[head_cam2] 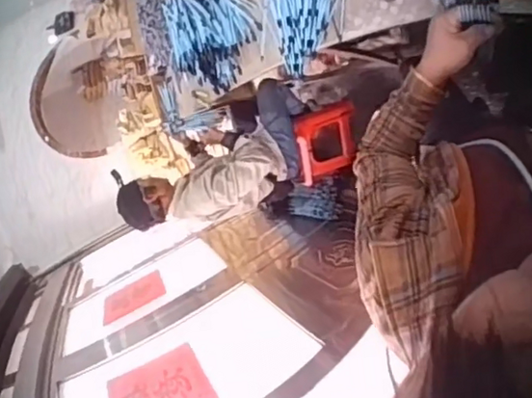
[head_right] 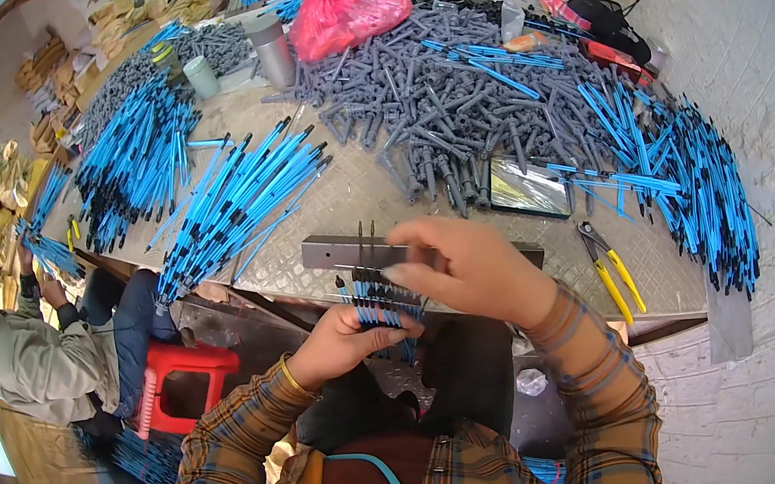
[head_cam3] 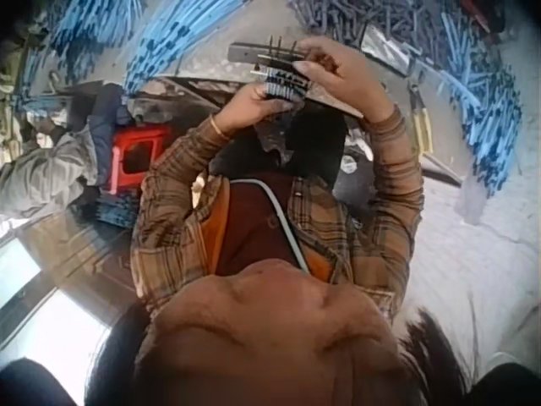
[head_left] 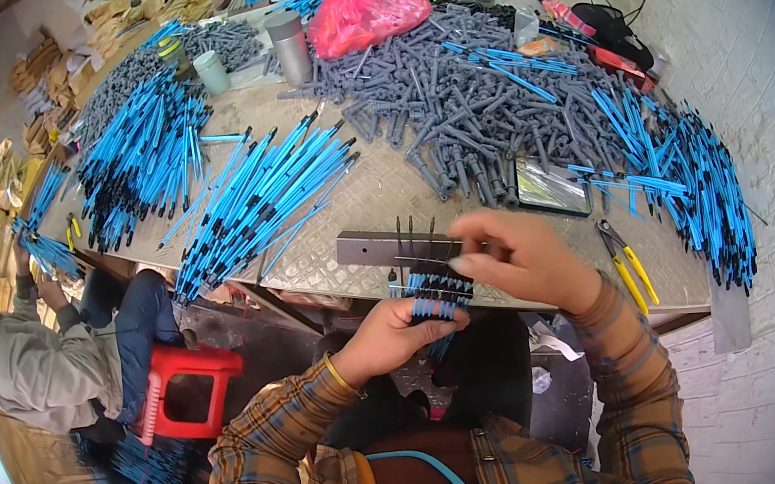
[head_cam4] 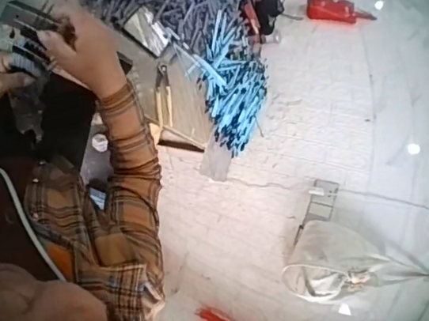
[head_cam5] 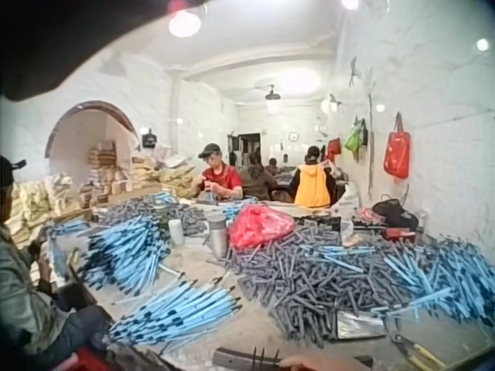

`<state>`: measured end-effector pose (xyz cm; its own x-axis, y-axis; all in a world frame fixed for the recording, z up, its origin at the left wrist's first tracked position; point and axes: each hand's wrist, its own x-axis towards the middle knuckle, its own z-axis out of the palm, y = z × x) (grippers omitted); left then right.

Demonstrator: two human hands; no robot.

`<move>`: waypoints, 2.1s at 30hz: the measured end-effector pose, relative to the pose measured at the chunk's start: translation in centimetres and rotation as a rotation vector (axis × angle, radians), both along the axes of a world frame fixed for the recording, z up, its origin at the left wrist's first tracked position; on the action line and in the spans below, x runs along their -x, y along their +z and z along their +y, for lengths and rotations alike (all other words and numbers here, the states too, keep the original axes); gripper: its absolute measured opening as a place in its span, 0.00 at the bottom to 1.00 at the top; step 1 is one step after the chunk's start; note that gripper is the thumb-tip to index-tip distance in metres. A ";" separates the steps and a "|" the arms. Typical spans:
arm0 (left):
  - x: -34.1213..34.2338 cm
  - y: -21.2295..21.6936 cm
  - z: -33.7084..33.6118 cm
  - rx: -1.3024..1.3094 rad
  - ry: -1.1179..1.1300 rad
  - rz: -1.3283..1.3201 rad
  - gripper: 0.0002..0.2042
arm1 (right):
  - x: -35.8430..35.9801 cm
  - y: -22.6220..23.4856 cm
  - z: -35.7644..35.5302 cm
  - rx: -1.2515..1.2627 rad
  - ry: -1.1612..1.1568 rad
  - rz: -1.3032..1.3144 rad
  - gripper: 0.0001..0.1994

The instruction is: The person aligns umbrella ribs on a metal fixture, threads wire through them, and secures the ribs into a plastic hub. They tighten and cut the wire using pliers, test the assembled ribs, and begin threading wire through a new set of ribs.

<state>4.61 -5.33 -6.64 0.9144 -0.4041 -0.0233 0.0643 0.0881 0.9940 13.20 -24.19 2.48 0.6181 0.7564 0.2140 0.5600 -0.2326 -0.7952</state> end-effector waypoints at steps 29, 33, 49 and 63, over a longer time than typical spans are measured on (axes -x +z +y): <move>-0.4 0.4 -0.1 0.025 -0.015 0.000 0.09 | -12.8 -9.4 -9.2 0.670 -0.541 -0.678 0.05; -0.3 0.2 -0.2 0.060 0.008 0.021 0.09 | -13.1 -9.0 -9.2 0.631 -0.524 -0.631 0.06; 0.2 0.6 -0.8 0.119 0.073 0.084 0.09 | -13.5 -9.0 -10.1 0.500 -0.612 -0.527 0.06; -0.1 0.8 -1.0 0.060 0.049 0.069 0.09 | -13.6 -9.5 -9.7 0.590 -0.569 -0.573 0.05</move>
